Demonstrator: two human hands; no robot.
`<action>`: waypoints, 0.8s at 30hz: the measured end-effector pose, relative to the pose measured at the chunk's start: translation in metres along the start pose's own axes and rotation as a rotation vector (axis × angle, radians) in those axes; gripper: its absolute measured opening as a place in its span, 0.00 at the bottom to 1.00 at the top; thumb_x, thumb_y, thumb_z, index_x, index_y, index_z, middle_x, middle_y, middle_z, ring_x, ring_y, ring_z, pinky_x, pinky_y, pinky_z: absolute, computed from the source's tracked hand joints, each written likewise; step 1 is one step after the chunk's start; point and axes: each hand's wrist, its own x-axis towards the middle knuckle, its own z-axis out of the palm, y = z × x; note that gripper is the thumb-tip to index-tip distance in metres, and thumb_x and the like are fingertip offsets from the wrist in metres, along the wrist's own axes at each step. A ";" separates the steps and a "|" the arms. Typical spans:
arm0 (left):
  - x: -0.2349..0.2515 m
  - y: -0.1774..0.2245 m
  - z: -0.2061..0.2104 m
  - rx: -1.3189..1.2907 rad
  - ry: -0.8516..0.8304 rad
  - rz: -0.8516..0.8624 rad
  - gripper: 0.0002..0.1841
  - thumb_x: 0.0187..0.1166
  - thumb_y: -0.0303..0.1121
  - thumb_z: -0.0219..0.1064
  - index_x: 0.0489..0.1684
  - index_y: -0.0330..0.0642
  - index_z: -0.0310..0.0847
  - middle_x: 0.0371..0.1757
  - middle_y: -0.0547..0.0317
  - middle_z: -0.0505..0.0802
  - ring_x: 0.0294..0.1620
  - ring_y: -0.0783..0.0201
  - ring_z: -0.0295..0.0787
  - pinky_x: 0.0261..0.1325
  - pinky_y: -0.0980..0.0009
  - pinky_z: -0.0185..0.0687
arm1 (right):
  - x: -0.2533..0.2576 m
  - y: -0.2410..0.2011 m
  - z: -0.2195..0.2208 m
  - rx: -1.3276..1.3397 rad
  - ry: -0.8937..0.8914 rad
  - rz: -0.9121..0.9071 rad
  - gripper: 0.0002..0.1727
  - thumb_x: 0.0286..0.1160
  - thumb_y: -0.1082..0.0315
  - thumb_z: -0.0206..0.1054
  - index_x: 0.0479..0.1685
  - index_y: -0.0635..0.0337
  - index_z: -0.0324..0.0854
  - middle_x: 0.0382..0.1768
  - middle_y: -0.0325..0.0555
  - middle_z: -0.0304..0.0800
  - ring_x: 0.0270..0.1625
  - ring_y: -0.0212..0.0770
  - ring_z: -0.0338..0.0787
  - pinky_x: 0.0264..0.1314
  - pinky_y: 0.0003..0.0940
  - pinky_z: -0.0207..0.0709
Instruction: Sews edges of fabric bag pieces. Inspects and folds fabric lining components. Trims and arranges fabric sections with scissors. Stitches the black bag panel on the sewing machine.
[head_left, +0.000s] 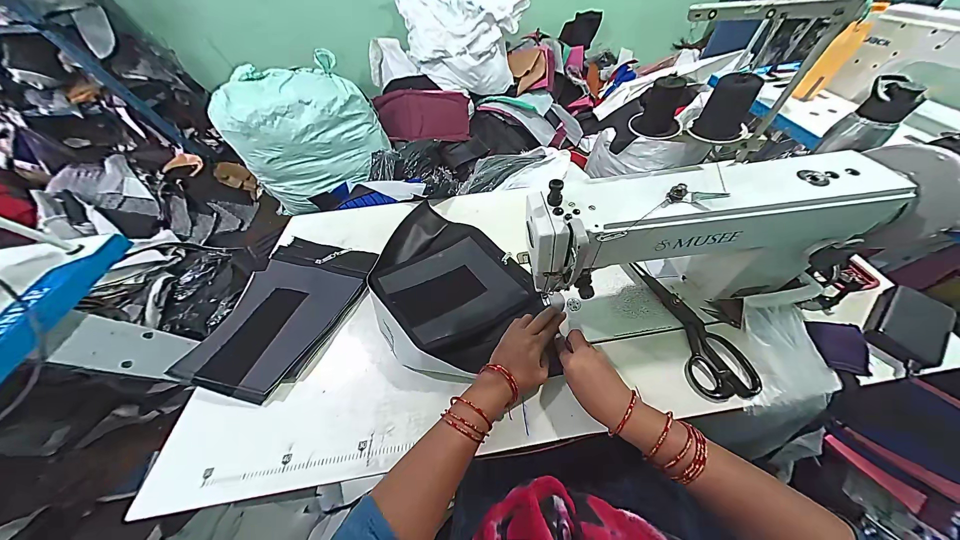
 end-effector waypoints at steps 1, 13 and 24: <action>0.005 0.002 -0.004 0.062 -0.098 0.009 0.32 0.73 0.25 0.61 0.85 0.38 0.71 0.90 0.52 0.71 0.78 0.43 0.75 0.78 0.51 0.67 | 0.000 0.000 0.000 0.004 -0.004 0.003 0.17 0.80 0.83 0.53 0.62 0.80 0.81 0.66 0.74 0.77 0.58 0.63 0.90 0.59 0.45 0.85; -0.006 -0.025 0.022 -0.025 0.271 0.202 0.22 0.65 0.21 0.64 0.59 0.30 0.90 0.68 0.45 0.92 0.67 0.41 0.87 0.70 0.50 0.79 | 0.007 0.002 0.010 0.022 0.164 -0.030 0.18 0.78 0.82 0.58 0.64 0.78 0.82 0.56 0.70 0.83 0.48 0.57 0.93 0.50 0.40 0.87; 0.023 -0.038 0.001 -0.061 0.191 0.085 0.21 0.73 0.21 0.59 0.63 0.29 0.88 0.65 0.37 0.90 0.71 0.39 0.83 0.77 0.52 0.74 | 0.046 -0.008 -0.025 0.111 -0.128 0.130 0.25 0.86 0.79 0.51 0.82 0.73 0.68 0.76 0.69 0.72 0.70 0.60 0.84 0.72 0.45 0.78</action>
